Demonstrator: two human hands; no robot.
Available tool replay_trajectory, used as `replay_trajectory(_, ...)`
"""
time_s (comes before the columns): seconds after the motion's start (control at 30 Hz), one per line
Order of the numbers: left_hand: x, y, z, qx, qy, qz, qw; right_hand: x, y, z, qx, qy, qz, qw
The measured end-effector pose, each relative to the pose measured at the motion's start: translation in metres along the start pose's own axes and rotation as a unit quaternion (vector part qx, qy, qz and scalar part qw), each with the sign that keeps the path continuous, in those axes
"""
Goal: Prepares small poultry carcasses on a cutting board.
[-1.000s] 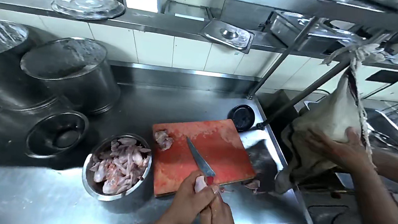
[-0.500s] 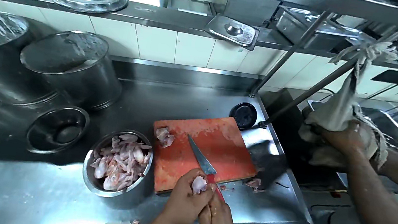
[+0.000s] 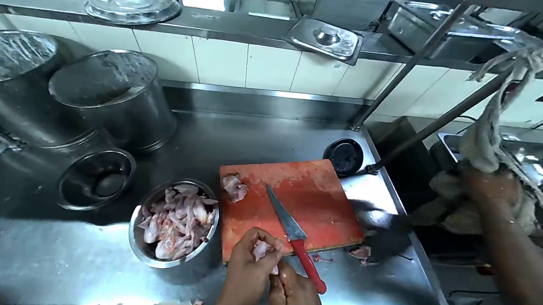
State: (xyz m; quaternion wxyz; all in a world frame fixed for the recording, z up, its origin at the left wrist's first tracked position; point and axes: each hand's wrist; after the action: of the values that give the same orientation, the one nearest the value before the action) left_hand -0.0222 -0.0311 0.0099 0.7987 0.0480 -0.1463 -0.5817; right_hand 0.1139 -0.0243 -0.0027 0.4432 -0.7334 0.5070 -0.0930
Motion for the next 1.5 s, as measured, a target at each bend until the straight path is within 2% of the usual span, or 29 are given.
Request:
replay_trajectory(0.1, -0.002, 0.001, -0.001, -0.009, 0.003, 0.021, 1.000, -0.002, 0.000, -0.001, -0.011, 0.007, -0.008, 1.000)
replay_trajectory(0.2, -0.006, -0.004, -0.006, -0.082, 0.067, -0.032, 0.994, -0.007, -0.004, 0.004, -0.092, 0.035, -0.065, 0.993)
replay_trajectory(0.3, -0.009, -0.012, -0.013, -0.182, 0.109, -0.110, 0.971, -0.011, -0.008, 0.014, -0.269, 0.111, -0.143, 0.946)
replay_trajectory(0.37, -0.009, -0.012, -0.014, -0.222, 0.100, -0.134, 0.961, -0.014, -0.013, 0.013, -0.381, 0.151, -0.145, 0.901)
replay_trajectory(0.43, -0.009, -0.011, -0.018, -0.247, 0.095, -0.145, 0.953, -0.016, -0.018, 0.010, -0.435, 0.198, -0.144, 0.867)
replay_trajectory(0.5, -0.009, -0.010, -0.021, -0.248, 0.101, -0.158, 0.951, -0.016, -0.020, 0.013, -0.441, 0.223, -0.157, 0.855)
replay_trajectory(0.57, -0.012, -0.009, -0.023, -0.215, 0.095, -0.170, 0.957, -0.015, -0.017, 0.016, -0.411, 0.218, -0.159, 0.871)
replay_trajectory(0.6, -0.014, -0.009, -0.022, -0.187, 0.078, -0.181, 0.962, -0.014, -0.016, 0.016, -0.371, 0.207, -0.157, 0.891)
replay_trajectory(0.7, -0.021, -0.013, -0.019, -0.114, -0.018, -0.226, 0.967, -0.009, -0.011, 0.021, -0.224, 0.146, -0.157, 0.951)
replay_trajectory(0.77, -0.022, -0.014, -0.023, -0.100, -0.041, -0.224, 0.969, -0.007, -0.009, 0.020, -0.157, 0.117, -0.163, 0.967)
replay_trajectory(0.9, -0.012, -0.002, -0.030, -0.026, -0.009, -0.137, 0.990, -0.007, -0.003, 0.020, -0.141, 0.093, -0.115, 0.979)
replay_trajectory(0.97, -0.007, 0.003, -0.025, 0.014, -0.017, -0.094, 0.995, -0.007, 0.000, 0.019, -0.161, 0.108, -0.098, 0.976)
replay_trajectory(1.03, -0.006, 0.004, -0.017, 0.053, -0.053, -0.013, 0.997, -0.003, 0.000, 0.018, -0.157, 0.119, -0.089, 0.976)
replay_trajectory(1.1, -0.018, -0.011, -0.006, 0.061, -0.070, 0.097, 0.991, 0.008, -0.001, 0.014, -0.162, 0.110, -0.089, 0.977)
replay_trajectory(1.17, -0.033, -0.032, 0.005, 0.041, -0.044, 0.134, 0.989, 0.016, -0.002, 0.014, -0.162, 0.110, -0.109, 0.975)
replay_trajectory(1.27, -0.027, -0.035, -0.001, -0.055, -0.007, 0.042, 0.998, 0.001, 0.004, 0.025, -0.143, 0.147, -0.041, 0.978)
replay_trajectory(1.33, -0.023, -0.027, -0.012, -0.082, 0.026, -0.008, 0.996, -0.018, 0.005, 0.031, -0.179, 0.149, -0.018, 0.972)
replay_trajectory(1.5, -0.016, -0.020, -0.025, -0.140, 0.101, -0.049, 0.984, -0.028, 0.002, 0.029, -0.237, 0.100, -0.123, 0.958)
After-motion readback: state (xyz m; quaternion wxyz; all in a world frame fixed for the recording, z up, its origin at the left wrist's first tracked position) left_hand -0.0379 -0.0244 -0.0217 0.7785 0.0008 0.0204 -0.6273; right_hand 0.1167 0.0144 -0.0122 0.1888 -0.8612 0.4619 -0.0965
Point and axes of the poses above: each hand's wrist, its own x-axis away from the middle knuckle, its own y-axis out of the palm, z = x × y, and after that the axes turned 3 degrees about x, right-handed
